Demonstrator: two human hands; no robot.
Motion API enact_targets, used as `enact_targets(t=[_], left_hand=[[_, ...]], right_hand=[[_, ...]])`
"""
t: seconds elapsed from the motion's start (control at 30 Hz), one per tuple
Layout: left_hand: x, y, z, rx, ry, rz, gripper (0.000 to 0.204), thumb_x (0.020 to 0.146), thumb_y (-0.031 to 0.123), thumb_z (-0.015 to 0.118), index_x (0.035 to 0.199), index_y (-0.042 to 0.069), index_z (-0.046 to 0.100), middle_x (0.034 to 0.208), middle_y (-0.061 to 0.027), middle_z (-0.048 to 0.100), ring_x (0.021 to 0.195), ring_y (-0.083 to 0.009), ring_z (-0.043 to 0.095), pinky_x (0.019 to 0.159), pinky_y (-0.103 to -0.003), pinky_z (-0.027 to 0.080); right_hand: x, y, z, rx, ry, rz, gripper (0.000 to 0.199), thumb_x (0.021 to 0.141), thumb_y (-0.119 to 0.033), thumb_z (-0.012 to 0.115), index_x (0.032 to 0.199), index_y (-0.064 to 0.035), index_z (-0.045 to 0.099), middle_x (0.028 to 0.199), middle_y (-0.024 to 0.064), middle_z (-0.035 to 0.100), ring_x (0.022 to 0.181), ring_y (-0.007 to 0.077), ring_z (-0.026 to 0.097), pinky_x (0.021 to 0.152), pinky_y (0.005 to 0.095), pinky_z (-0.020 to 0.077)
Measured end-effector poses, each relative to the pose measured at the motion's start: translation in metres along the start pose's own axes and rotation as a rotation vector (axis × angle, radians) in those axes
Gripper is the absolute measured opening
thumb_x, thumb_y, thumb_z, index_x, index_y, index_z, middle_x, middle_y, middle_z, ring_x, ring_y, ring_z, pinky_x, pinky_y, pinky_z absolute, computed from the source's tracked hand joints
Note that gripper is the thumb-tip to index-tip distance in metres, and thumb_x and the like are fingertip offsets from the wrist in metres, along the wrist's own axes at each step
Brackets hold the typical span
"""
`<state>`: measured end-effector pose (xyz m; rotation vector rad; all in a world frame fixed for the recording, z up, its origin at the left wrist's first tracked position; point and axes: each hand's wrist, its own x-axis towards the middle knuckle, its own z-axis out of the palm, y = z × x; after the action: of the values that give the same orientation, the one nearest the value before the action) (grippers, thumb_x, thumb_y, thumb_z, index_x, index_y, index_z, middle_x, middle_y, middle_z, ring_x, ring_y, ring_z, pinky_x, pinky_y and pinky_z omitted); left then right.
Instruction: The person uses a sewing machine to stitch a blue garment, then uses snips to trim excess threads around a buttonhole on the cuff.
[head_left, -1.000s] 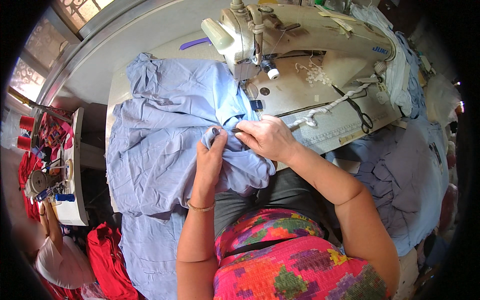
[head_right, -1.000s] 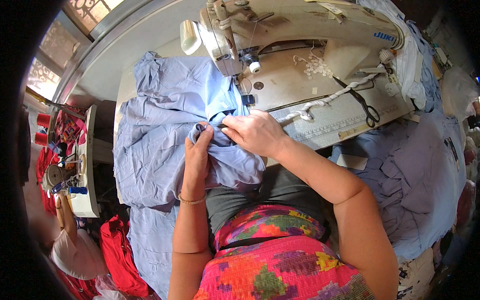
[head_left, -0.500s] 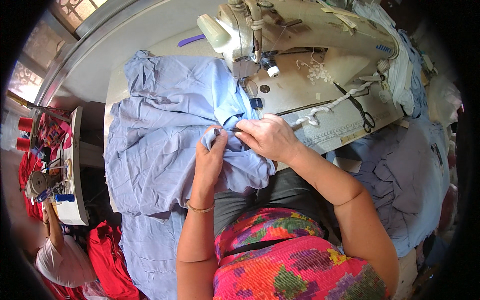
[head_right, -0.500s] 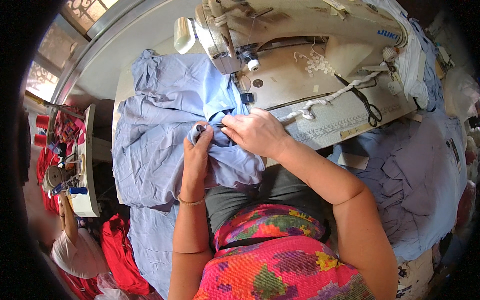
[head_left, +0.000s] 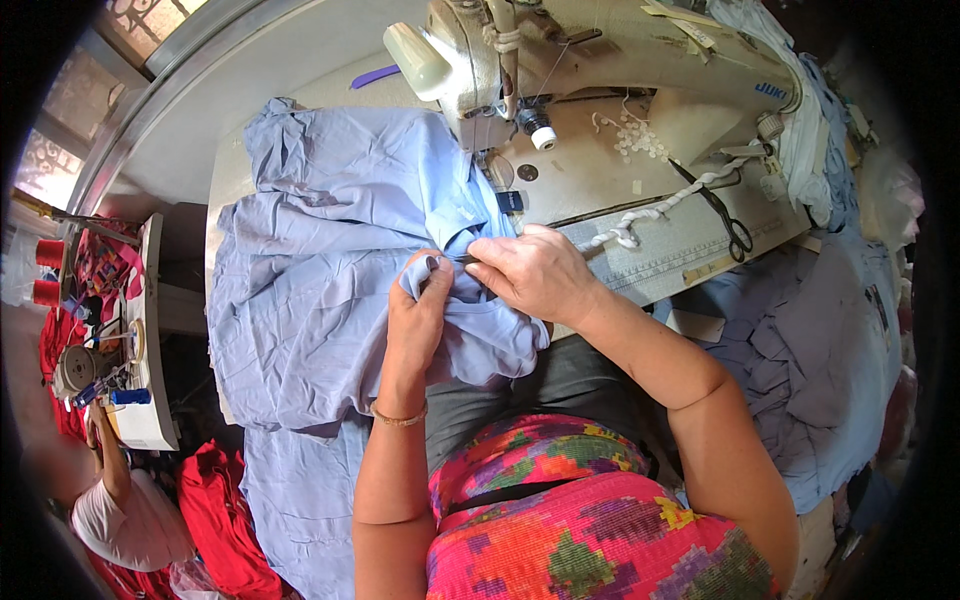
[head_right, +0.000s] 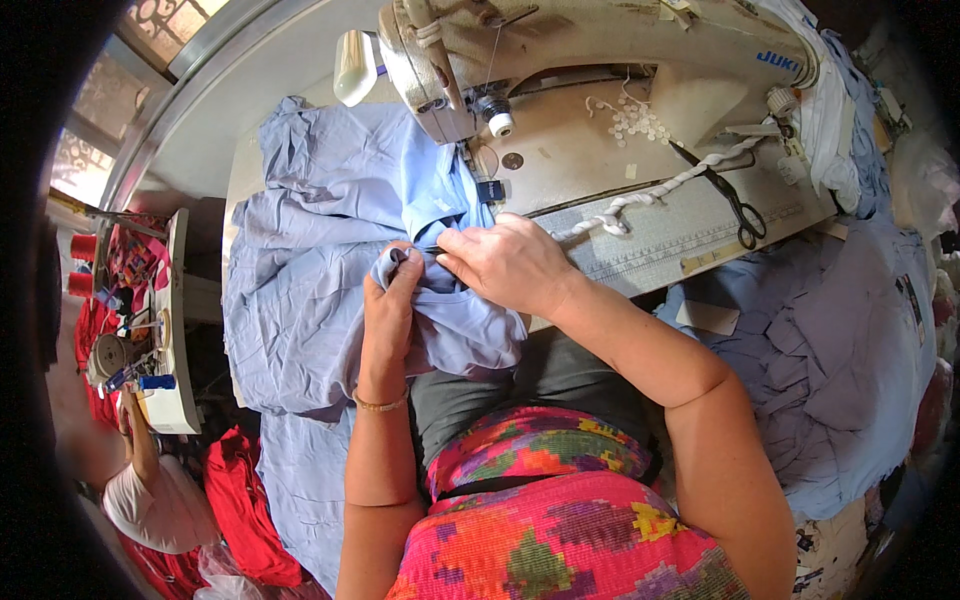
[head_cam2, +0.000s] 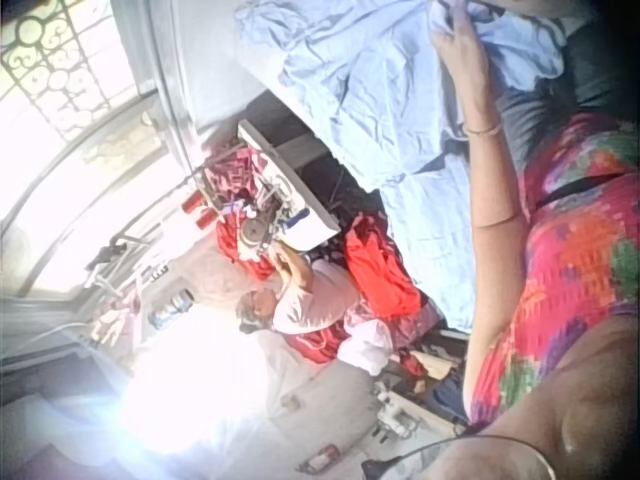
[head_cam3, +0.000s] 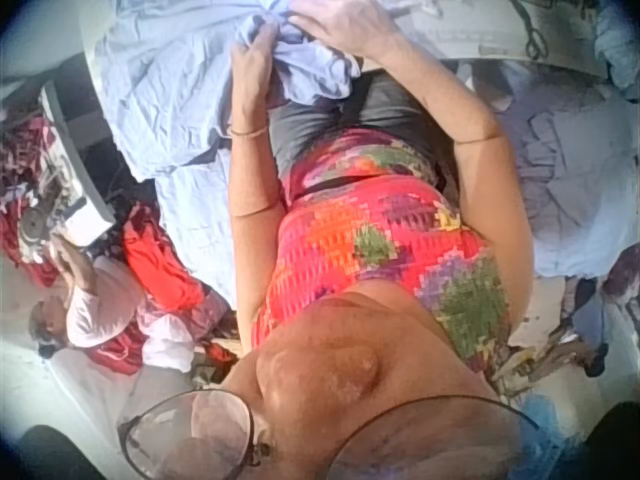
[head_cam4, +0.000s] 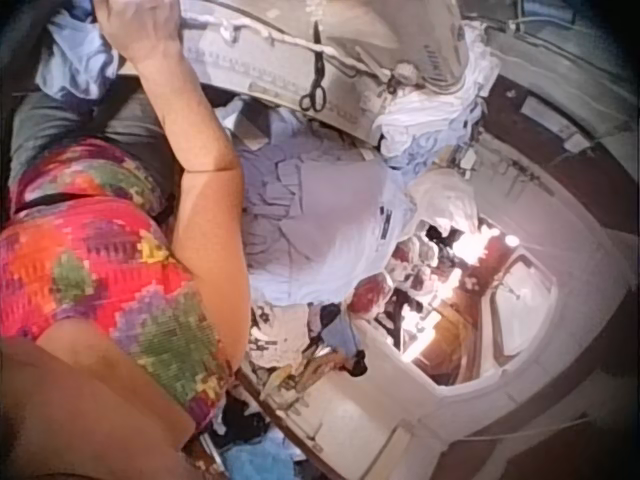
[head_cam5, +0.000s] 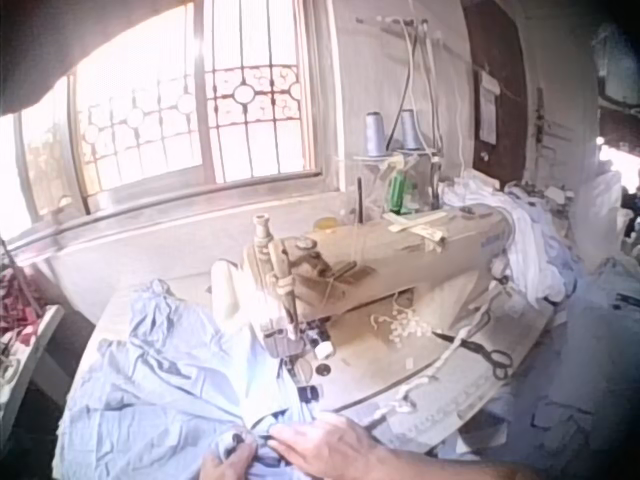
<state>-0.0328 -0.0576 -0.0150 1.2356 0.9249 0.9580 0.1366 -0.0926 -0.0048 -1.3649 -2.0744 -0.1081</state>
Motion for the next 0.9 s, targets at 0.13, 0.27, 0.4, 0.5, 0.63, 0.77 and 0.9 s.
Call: enact_targets(t=[0.13,0.27,0.4,0.5,0.63,0.77,0.9], left_hand=[[0.0017,-0.0019,-0.0013,0.020,-0.015,0.046,0.010,0.092,0.011,0.056,0.085,0.004,0.056,0.071,0.0081,0.041,0.064,-0.0023,0.034,0.055,-0.020,0.029],[0.0023,-0.0024,-0.0011,0.007,-0.026,0.052,0.012,0.092,0.011,0.055,0.083,0.004,0.055,0.071,0.0079,0.041,0.064,-0.0024,0.034,0.055,-0.020,0.029],[0.0019,-0.0023,-0.0013,0.033,-0.023,0.049,0.011,0.093,0.011,0.055,0.084,0.004,0.055,0.071,0.0078,0.040,0.064,-0.0025,0.034,0.055,-0.020,0.029],[0.0011,-0.0012,0.0009,0.051,-0.017,0.047,0.010,0.093,0.011,0.055,0.085,0.004,0.055,0.071,0.0079,0.040,0.064,-0.0025,0.034,0.055,-0.020,0.029],[0.0014,-0.0024,-0.0013,0.073,-0.037,0.060,0.010,0.093,0.011,0.055,0.086,0.005,0.055,0.070,0.0079,0.041,0.064,-0.0026,0.034,0.055,-0.020,0.030],[0.0006,0.0008,0.0000,0.062,-0.048,0.042,0.009,0.093,0.011,0.055,0.086,0.005,0.055,0.070,0.0082,0.041,0.064,-0.0024,0.034,0.055,-0.020,0.030],[0.0007,0.0016,-0.0004,0.050,-0.045,0.013,0.008,0.092,0.011,0.055,0.087,0.005,0.055,0.070,0.0085,0.041,0.064,-0.0020,0.033,0.055,-0.019,0.029]], right_hand=[[-0.0009,-0.0002,-0.0010,-0.001,0.004,0.003,0.016,0.089,-0.027,0.055,0.090,-0.0101,0.055,0.068,0.0055,0.062,0.062,0.0240,0.062,0.059,0.0355,0.0451],[-0.0023,0.0003,0.0009,0.027,-0.005,0.034,0.015,0.084,-0.022,0.063,0.092,-0.0092,0.060,0.071,0.0050,0.061,0.060,0.0249,0.060,0.058,0.0360,0.0436],[-0.0009,-0.0011,-0.0002,-0.007,0.006,0.022,0.015,0.088,-0.024,0.058,0.089,-0.0094,0.056,0.068,0.0055,0.062,0.061,0.0239,0.061,0.058,0.0356,0.0446],[-0.0013,-0.0008,-0.0002,-0.035,0.002,0.014,0.015,0.089,-0.025,0.056,0.087,-0.0098,0.054,0.066,0.0057,0.062,0.060,0.0235,0.062,0.058,0.0356,0.0453],[-0.0007,-0.0021,-0.0017,-0.062,0.005,-0.002,0.014,0.089,-0.025,0.055,0.087,-0.0108,0.054,0.064,0.0051,0.060,0.058,0.0238,0.061,0.057,0.0354,0.0454],[-0.0005,-0.0014,-0.0017,-0.084,-0.001,-0.008,0.014,0.089,-0.026,0.055,0.088,-0.0115,0.054,0.063,0.0047,0.058,0.056,0.0238,0.061,0.057,0.0351,0.0456],[-0.0006,0.0006,-0.0017,-0.051,0.005,-0.019,0.015,0.089,-0.027,0.056,0.089,-0.0119,0.055,0.063,0.0048,0.058,0.056,0.0241,0.060,0.057,0.0351,0.0458]])
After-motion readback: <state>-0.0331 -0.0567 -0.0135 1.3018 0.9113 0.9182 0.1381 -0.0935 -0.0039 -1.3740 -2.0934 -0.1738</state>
